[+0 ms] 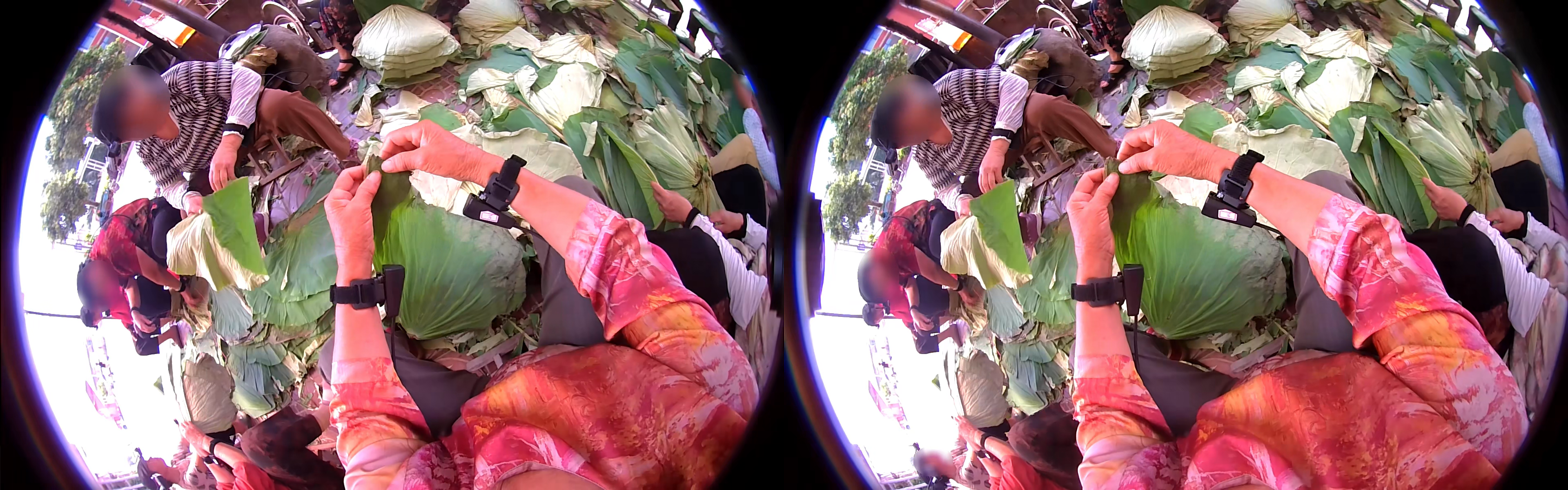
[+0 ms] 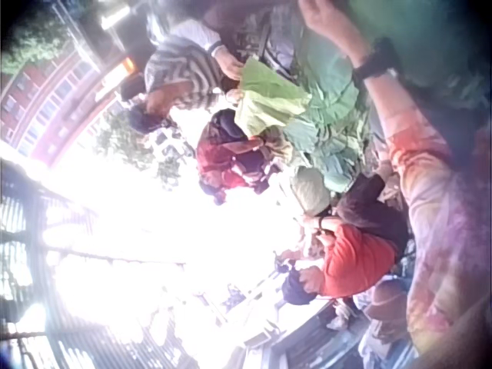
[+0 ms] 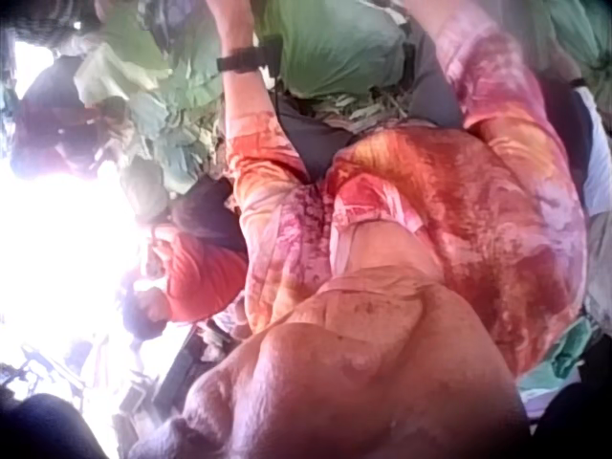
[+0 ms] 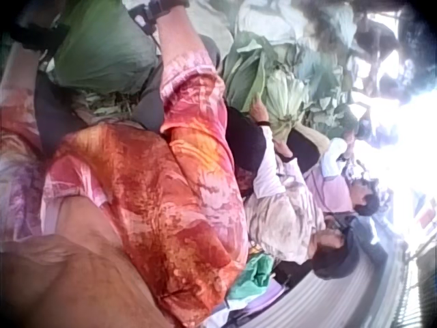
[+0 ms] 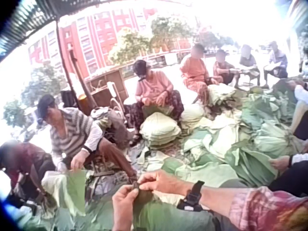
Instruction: The person picks up, separates, and stacks large green leaves from a pile while seated on the ground with others.
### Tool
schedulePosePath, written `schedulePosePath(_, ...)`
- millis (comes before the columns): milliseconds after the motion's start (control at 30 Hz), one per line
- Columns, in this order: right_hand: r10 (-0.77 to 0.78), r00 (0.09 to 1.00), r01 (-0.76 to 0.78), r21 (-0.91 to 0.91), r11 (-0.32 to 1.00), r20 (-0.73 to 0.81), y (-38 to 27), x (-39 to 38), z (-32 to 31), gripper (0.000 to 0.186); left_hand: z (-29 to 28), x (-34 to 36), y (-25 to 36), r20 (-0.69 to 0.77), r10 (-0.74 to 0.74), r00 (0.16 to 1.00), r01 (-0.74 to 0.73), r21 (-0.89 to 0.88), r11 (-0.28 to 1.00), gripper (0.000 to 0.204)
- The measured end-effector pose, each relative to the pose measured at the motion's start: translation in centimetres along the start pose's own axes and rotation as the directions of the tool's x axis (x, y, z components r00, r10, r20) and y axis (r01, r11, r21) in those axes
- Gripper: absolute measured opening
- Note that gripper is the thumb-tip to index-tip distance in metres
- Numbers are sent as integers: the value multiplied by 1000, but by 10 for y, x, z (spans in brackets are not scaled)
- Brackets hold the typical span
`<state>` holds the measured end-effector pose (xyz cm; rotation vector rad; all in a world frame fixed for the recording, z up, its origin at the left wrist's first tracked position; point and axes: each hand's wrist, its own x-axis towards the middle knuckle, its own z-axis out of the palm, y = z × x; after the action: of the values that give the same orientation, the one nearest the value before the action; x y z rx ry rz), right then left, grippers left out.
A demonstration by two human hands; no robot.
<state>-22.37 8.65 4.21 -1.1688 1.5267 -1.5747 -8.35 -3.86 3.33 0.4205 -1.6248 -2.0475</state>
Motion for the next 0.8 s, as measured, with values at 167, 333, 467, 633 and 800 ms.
schedulePosePath(167,-57,998,57,9,998,-29,1,-1,3,12,-5,-1,5,-46,-17,999,21,94,995,5)
schedulePosePath(333,-51,998,55,81,995,-46,2,-1,9,12,-7,-2,6,-40,-21,999,25,100,995,4)
schedulePosePath(467,-79,993,84,68,994,-84,2,-3,15,12,-1,-3,1,18,32,999,-33,102,994,4)
schedulePosePath(633,-26,997,29,30,999,-76,1,-4,17,13,1,-8,3,73,18,997,-23,62,998,9)
schedulePosePath(800,-50,997,52,30,998,-66,2,-6,21,13,-8,-3,0,11,-25,1000,25,-19,999,7)
